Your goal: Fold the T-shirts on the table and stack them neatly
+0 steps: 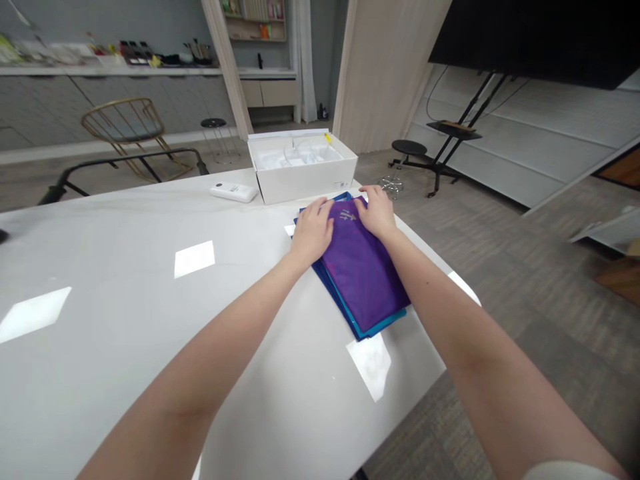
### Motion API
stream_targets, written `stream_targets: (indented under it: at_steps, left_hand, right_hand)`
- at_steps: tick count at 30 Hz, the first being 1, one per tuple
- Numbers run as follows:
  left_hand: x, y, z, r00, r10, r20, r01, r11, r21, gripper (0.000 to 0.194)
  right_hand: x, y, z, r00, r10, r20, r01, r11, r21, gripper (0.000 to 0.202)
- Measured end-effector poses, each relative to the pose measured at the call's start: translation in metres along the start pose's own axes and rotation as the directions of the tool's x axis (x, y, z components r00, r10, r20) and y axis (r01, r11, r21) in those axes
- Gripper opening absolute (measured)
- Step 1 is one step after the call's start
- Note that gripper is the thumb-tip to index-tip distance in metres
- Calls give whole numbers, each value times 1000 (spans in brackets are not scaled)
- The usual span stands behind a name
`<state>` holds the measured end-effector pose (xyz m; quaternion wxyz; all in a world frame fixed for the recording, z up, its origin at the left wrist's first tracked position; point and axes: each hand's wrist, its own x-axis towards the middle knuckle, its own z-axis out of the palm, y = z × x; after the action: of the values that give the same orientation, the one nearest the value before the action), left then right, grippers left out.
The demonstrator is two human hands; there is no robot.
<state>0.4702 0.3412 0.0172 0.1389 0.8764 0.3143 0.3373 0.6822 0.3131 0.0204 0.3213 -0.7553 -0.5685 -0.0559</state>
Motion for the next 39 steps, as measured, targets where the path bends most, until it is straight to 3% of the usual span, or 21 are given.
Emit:
stream_targets:
  at_steps: [1,3,6,8,10,13,16,19,23,27,34,39]
  left_hand:
    - [-2,4,4,995,53,85,-55,998,15,46]
    - [-9,7,13,968,44,246,-61,996,62,50]
    - [-29,8,18,936,-73,345,23,989,147,57]
    - [-45,11,12,936,-103,336,48,985,168,59]
    - [-62,16,0,940,-106,324,55,985,163,60]
    - [-87,28,-27,953,-90,289,55,990,129,53]
    - [-116,33,-61,957,-116,264,92,991,100,39]
    - [-152,25,-102,944,-188,271,158,979,128,30]
    - [-211,-2,-168,928,-303,216,259,943,209,28]
    - [-279,-41,-243,883,-455,112,408,865,293,27]
    - [-419,-116,-374,743,-638,-204,662,652,370,27]
    - [-514,-161,-455,570,-690,-447,811,384,442,30]
  right_hand:
    - [-6,-3,2,996,-81,31,79,996,51,37]
    - [-19,-1,6,972,-176,157,155,979,135,41]
    - [-44,20,3,950,-61,307,26,993,116,50]
    - [-62,36,-8,953,40,301,-68,994,82,54]
    - [-79,40,-24,969,60,238,-74,996,51,55]
    - [-105,12,-49,992,-40,117,37,999,24,50]
    - [-132,-49,-60,981,-147,126,139,988,72,37]
    - [-157,-121,-52,950,-201,237,153,966,206,28]
    - [-182,-210,-18,900,-283,331,161,923,350,23]
    - [-202,-302,27,837,-376,398,178,874,452,22]
    - [-261,-487,113,637,-600,484,214,741,636,20]
    - [-309,-605,165,496,-710,501,224,661,716,17]
